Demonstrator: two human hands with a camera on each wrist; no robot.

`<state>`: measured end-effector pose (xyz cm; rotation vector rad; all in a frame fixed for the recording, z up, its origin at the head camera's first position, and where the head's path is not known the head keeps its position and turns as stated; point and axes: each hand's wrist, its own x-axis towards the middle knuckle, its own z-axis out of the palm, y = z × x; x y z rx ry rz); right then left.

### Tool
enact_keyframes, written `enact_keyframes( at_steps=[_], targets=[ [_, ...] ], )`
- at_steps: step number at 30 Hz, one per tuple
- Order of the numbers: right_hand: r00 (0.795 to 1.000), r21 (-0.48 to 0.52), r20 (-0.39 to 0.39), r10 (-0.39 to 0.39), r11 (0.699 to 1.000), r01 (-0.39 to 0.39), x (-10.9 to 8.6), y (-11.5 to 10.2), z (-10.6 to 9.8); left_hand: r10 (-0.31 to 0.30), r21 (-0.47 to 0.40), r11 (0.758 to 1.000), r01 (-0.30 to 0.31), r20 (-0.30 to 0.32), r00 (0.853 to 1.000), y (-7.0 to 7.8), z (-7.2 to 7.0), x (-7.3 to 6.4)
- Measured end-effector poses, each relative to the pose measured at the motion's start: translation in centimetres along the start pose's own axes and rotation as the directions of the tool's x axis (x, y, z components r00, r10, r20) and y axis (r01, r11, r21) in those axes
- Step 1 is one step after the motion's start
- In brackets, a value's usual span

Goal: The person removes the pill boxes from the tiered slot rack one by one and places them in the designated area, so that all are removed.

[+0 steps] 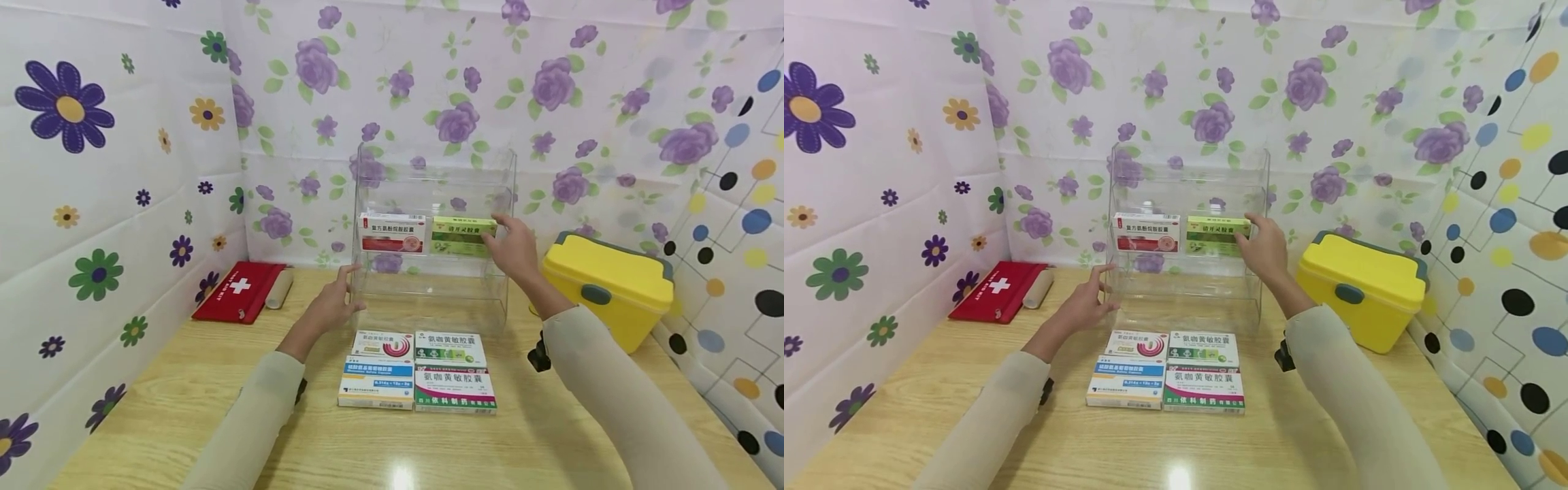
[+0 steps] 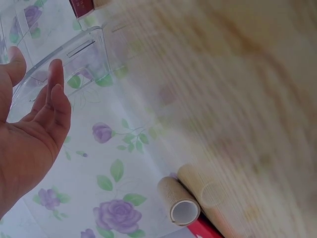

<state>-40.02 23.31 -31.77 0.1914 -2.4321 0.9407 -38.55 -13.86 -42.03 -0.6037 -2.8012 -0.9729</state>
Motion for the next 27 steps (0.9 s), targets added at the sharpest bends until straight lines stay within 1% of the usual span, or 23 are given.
enact_keyframes(
  at_steps=[3, 7, 10, 16, 20, 27],
  targets=[
    [1.0, -0.046, 0.028, 0.003, 0.999, -0.001, 0.2, -0.06, -0.13, -0.001, -0.001, 1.0, 0.001, -0.001, 1.0, -0.01, -0.02, -0.01],
    [0.999, -0.07, 0.05, 0.022, 0.997, -0.018, 0.09, -0.08, -0.13, 0.003, 0.009, 1.0, -0.003, -0.003, 1.0, 0.0, 0.04, 0.02],
    [0.999, -0.066, 0.041, 0.024, 0.998, -0.021, 0.01, -0.1, -0.06, 0.001, 0.015, 1.0, -0.001, -0.004, 1.0, 0.01, 0.06, 0.02],
    [1.0, -0.063, -0.003, 0.011, 0.998, -0.011, 0.16, -0.06, 0.1, -0.002, 0.018, 1.0, 0.002, -0.008, 1.0, 0.03, 0.03, 0.12],
    [1.0, -0.075, -0.006, 0.022, 0.997, -0.022, 0.26, 0.14, 0.11, 0.0, 0.015, 1.0, 0.0, -0.003, 1.0, 0.04, 0.05, 0.16],
    [0.999, -0.065, 0.0, 0.047, 0.997, -0.047, 0.09, 0.37, 0.07, 0.008, 0.017, 1.0, -0.007, -0.007, 1.0, 0.09, 0.06, -0.02]
  ],
)
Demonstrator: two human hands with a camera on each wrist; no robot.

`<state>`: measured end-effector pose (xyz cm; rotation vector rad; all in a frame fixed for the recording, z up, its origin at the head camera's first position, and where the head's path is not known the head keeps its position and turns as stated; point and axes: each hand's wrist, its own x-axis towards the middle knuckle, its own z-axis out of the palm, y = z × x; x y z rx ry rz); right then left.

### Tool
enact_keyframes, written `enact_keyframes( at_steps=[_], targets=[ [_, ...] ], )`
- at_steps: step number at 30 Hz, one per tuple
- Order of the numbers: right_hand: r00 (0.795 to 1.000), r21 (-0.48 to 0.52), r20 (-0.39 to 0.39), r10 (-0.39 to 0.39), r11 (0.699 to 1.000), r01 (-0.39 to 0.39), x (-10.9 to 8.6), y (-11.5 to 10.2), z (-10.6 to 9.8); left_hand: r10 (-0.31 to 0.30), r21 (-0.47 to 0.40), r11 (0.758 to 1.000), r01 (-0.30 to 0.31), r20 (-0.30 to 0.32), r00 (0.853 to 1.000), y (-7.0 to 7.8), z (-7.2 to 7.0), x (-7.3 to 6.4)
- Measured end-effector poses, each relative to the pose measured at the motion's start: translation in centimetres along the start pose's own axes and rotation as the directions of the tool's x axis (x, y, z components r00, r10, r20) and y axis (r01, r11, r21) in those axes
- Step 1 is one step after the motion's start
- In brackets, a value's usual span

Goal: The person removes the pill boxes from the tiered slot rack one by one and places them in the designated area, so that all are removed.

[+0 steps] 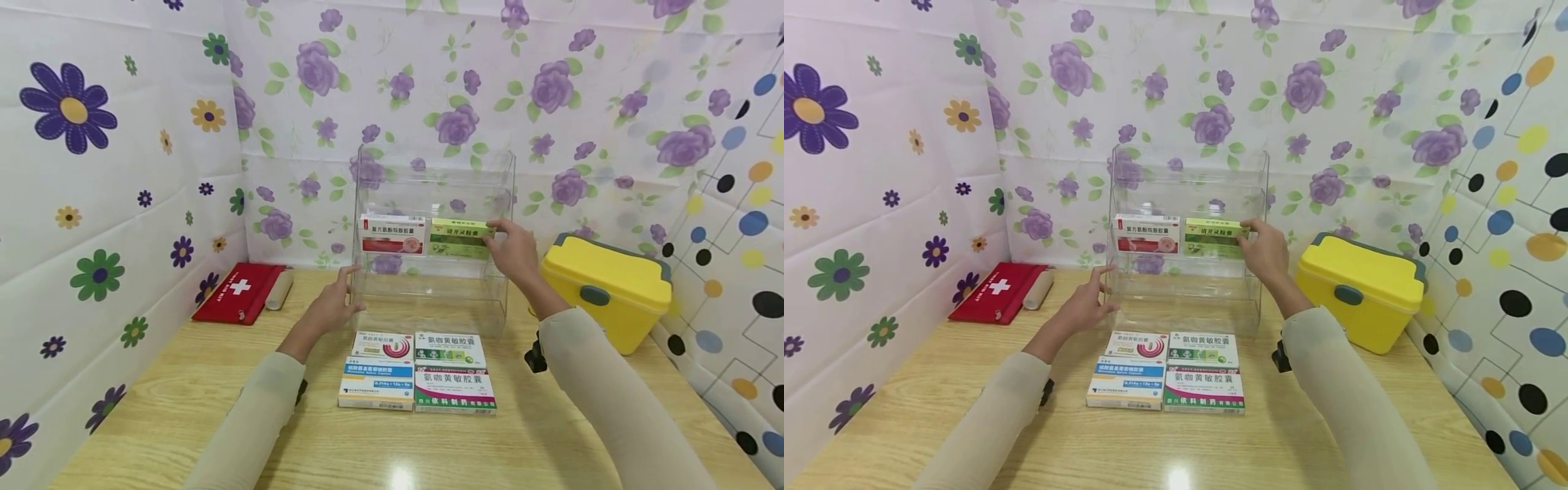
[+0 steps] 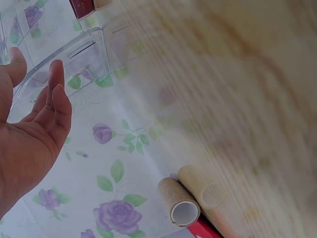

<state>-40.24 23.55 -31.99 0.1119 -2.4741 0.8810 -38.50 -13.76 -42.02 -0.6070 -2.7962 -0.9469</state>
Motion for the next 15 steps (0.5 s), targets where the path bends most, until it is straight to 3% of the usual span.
enact_keyframes(
  at_steps=[15],
  targets=[
    [0.998, 0.008, -0.042, -0.047, 0.999, 0.048, -0.01, 0.52, 0.54, -0.011, -0.013, 1.0, 0.011, 0.003, 1.0, -0.06, -0.18, -0.19]
  ],
)
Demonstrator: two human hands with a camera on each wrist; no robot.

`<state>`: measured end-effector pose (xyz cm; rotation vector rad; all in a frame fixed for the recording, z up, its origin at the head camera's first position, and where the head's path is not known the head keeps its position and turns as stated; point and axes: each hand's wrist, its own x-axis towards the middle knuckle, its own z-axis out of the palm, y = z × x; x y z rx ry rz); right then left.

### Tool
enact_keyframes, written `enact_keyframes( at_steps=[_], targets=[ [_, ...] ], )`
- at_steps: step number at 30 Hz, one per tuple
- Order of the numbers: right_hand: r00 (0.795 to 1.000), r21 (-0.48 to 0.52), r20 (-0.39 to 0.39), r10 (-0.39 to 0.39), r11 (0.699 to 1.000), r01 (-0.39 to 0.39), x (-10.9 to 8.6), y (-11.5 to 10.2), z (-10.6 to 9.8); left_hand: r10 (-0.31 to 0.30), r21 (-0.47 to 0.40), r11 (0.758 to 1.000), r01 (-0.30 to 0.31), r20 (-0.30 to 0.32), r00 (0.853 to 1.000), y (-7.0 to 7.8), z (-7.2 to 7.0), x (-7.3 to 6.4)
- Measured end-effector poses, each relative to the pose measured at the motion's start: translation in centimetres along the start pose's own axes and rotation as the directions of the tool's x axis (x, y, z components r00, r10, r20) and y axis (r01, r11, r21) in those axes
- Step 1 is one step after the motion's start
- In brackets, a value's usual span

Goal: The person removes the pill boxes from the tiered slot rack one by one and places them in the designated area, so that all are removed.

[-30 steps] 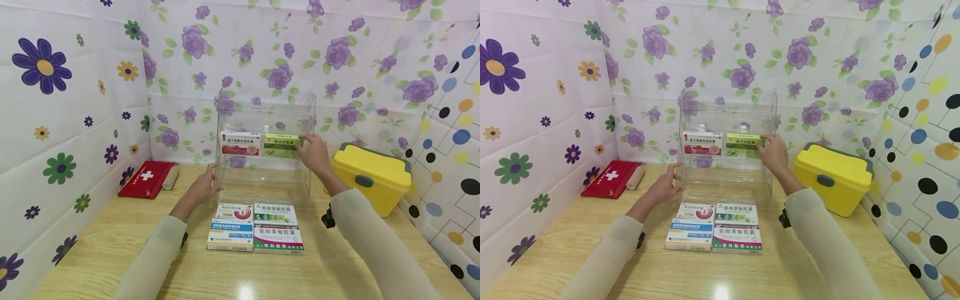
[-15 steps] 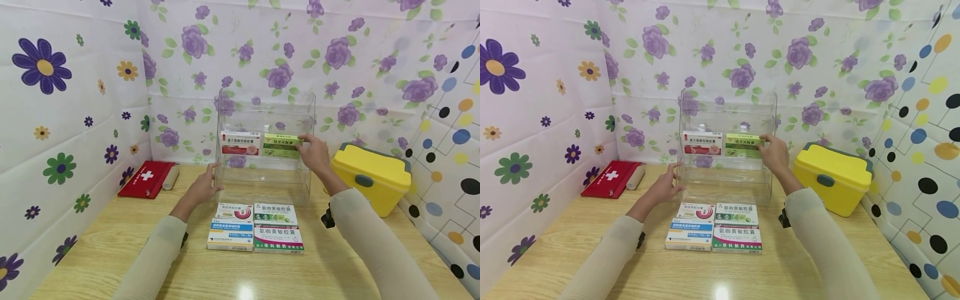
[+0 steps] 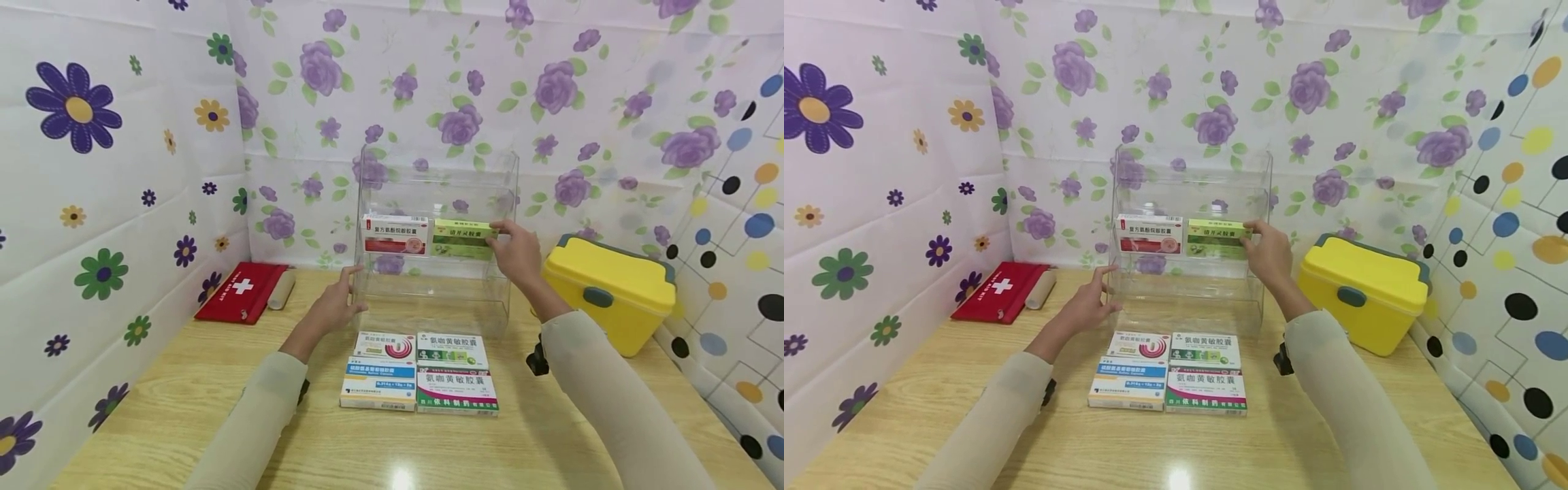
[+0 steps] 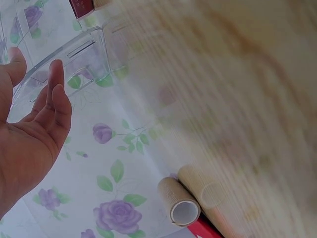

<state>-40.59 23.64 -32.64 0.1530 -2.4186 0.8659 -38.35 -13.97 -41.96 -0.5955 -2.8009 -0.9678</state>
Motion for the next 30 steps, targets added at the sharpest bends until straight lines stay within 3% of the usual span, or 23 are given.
enact_keyframes(
  at_steps=[8, 14, 22, 30],
  targets=[
    [0.999, 0.012, -0.043, 0.007, 1.0, -0.006, -0.1, 0.2, 0.1, -0.008, 0.007, 1.0, 0.008, 0.001, 1.0, 0.0, 0.1, 0.2],
    [0.995, 0.033, -0.1, -0.027, 0.999, 0.03, -0.1, 0.4, 0.1, -0.011, 0.008, 1.0, 0.011, 0.001, 1.0, 0.0, 0.1, 0.2],
    [0.97, 0.053, -0.226, -0.086, 0.993, 0.101, 0.1, 0.8, 0.0, -0.002, 0.014, 1.0, 0.003, -0.006, 1.0, 0.3, 0.0, 0.3],
    [0.953, 0.086, -0.281, -0.111, 0.986, 0.14, -0.2, 1.1, -0.3, -0.001, 0.01, 1.0, 0.001, -0.003, 1.0, 0.0, 0.2, 0.2]
  ],
)
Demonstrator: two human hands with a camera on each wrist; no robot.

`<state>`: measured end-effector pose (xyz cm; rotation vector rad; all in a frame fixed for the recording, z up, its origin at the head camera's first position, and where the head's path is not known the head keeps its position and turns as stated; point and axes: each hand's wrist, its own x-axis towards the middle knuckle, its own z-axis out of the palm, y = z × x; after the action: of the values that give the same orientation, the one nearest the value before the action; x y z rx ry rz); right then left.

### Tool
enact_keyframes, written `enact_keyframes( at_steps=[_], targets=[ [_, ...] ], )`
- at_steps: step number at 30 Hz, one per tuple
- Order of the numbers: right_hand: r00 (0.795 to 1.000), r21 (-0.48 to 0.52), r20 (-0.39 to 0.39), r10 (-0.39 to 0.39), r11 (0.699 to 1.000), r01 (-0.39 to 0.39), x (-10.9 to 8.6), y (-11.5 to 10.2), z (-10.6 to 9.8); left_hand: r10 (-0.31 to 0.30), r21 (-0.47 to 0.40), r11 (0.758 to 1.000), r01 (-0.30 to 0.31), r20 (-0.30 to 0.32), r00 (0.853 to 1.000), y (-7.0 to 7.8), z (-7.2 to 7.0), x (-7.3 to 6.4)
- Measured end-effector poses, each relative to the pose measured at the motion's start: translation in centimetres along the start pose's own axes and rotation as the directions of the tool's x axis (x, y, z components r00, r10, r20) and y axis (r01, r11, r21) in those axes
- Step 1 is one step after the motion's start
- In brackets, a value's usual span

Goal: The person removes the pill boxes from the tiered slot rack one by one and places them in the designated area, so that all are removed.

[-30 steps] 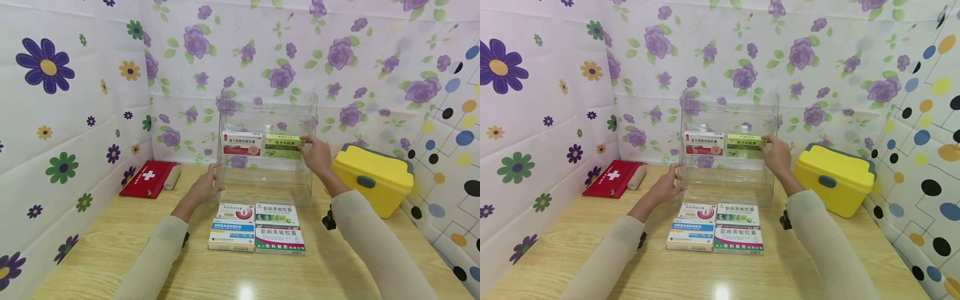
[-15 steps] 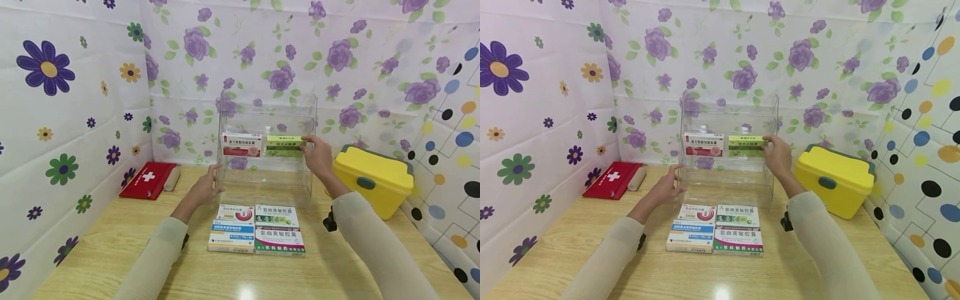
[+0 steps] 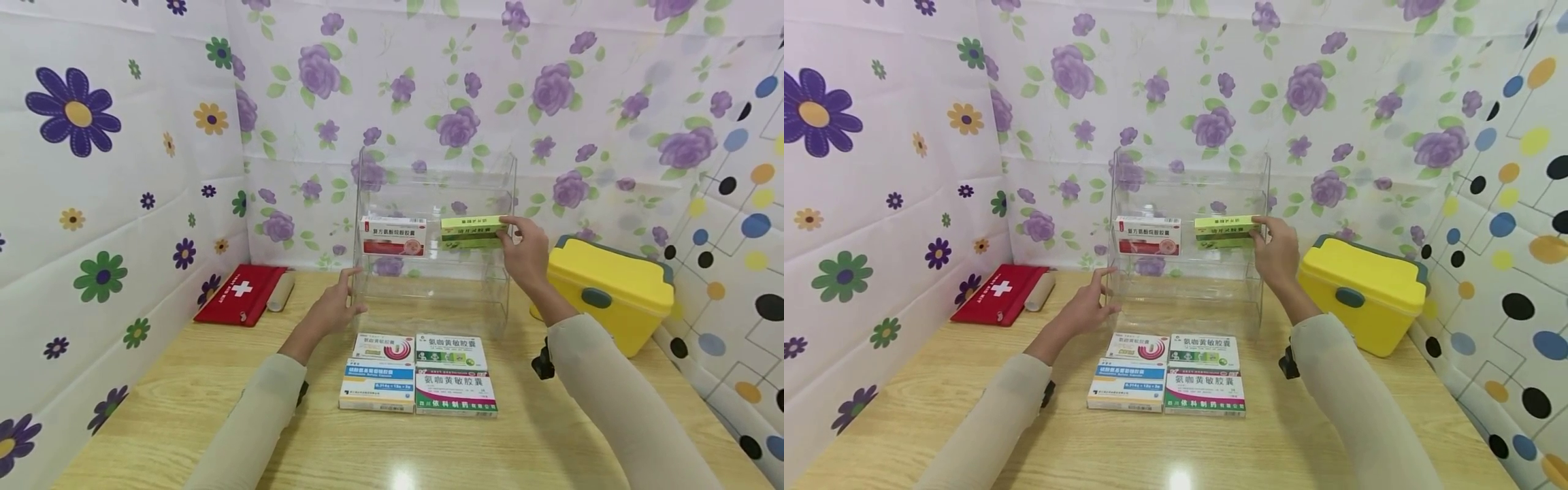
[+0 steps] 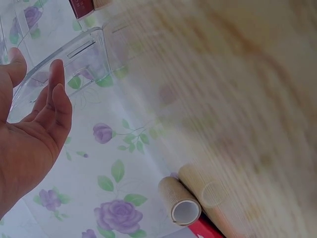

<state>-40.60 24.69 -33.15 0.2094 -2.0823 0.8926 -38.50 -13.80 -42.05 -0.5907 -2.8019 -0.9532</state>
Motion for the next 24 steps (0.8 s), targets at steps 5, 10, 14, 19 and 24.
enact_keyframes(
  at_steps=[5, 10, 14, 19, 24],
  targets=[
    [0.997, 0.015, -0.04, -0.067, 0.998, 0.068, 0.11, -0.06, -0.17, 0.006, -0.005, 1.0, -0.006, 0.0, 1.0, -0.18, 0.11, -0.06],
    [0.99, 0.07, -0.087, -0.114, 0.99, 0.12, 0.35, -0.12, -0.32, 0.006, -0.003, 1.0, -0.006, 0.002, 1.0, -0.22, 0.12, -0.08],
    [0.984, 0.112, -0.109, -0.143, 0.981, 0.156, 0.36, -0.24, -0.41, 0.01, 0.004, 1.0, -0.01, 0.003, 1.0, -0.2, 0.08, -0.1],
    [0.975, 0.137, -0.143, -0.172, 0.972, 0.191, 0.53, -0.27, -0.41, 0.016, 0.006, 1.0, -0.016, -0.001, 1.0, -0.09, 0.01, -0.07],
    [0.97, 0.168, -0.166, -0.177, 0.964, 0.205, 0.55, -0.68, -0.64, 0.011, -0.003, 1.0, -0.011, 0.01, 1.0, -0.05, -0.02, -0.07]
  ],
)
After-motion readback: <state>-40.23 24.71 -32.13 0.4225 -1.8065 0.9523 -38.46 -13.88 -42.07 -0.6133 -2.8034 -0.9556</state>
